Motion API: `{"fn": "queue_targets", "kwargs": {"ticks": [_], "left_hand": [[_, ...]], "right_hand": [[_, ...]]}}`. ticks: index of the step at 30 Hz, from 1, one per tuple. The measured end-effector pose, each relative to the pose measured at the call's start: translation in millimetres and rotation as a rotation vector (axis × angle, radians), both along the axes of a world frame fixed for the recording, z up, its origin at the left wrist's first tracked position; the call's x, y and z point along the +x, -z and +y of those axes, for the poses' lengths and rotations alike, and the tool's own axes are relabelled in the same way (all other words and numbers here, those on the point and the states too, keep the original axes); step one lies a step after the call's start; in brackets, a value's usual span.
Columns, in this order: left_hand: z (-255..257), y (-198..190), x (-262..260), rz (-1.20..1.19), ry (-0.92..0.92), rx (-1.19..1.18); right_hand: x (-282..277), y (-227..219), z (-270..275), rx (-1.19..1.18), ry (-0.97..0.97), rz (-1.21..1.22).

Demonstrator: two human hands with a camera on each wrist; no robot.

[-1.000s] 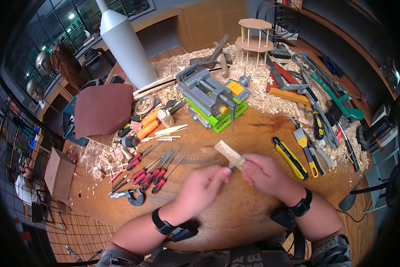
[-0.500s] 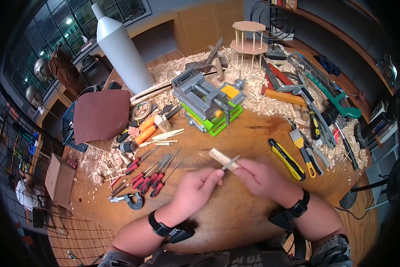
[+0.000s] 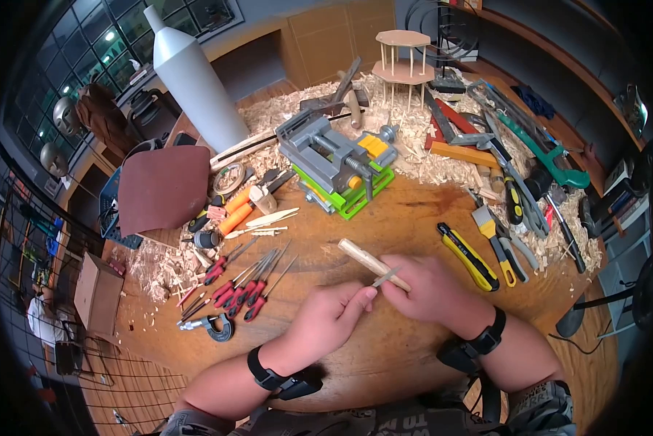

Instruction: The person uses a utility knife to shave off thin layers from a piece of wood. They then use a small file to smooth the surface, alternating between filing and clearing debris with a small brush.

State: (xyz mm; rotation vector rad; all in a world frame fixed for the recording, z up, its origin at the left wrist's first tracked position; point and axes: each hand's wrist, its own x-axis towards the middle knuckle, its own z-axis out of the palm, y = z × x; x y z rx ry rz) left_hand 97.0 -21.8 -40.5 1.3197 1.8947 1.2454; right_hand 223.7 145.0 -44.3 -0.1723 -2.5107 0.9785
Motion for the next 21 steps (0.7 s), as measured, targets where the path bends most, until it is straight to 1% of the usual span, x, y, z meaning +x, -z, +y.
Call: {"fn": "queue_targets", "kwargs": {"ticks": [1,3,4,5,7,8,9,11,12,13,14,15,16,19,20,21], "left_hand": [[1,-3,-5,-0.001,-0.002,0.003],[1,-9,-20,0.005,-0.125,-0.035],[0,-8,-18,0.004,-0.124,-0.040],[-1,-5,-14,0.016,-0.082,-0.019],[-1,1,-5,0.044,-0.001,0.037],[1,6,-2,0.030,0.008,0.046],[2,2,-6,0.029,0.007,0.049],[1,-13,-21,-0.078,-0.193,-0.078],[1,-17,-27,-0.088,-0.232,-0.194],[0,-14,-21,-0.087,-0.228,-0.196],[-1,-8,-11,-0.059,-0.148,-0.123],[-1,-5,-6,-0.032,-0.069,-0.048],[0,-4,-7,-0.033,-0.070,-0.048],[3,0,-14,-0.023,-0.134,0.130],[1,-18,-21,-0.080,-0.212,-0.161],[1,-15,-18,-0.078,-0.207,-0.162]], "right_hand": [[0,0,0,-0.001,0.002,0.020],[0,-2,-2,-0.045,0.025,0.021],[1,-2,-4,-0.094,0.052,0.023],[2,0,-4,-0.099,0.053,0.022],[1,1,-1,-0.090,0.010,0.001],[-1,2,1,-0.085,0.009,0.002],[-1,3,1,-0.059,0.012,0.048],[-1,6,-1,-0.045,0.014,0.088],[-1,6,-2,-0.018,0.037,0.109],[-1,5,-3,0.013,0.060,0.131],[-1,5,-1,0.015,0.063,0.133],[-1,5,1,0.104,0.029,0.120],[-1,5,2,0.190,-0.005,0.104],[-1,5,-2,0.173,0.039,0.109],[0,7,-2,0.171,0.042,0.109],[0,8,-1,0.176,0.057,0.142]]}}
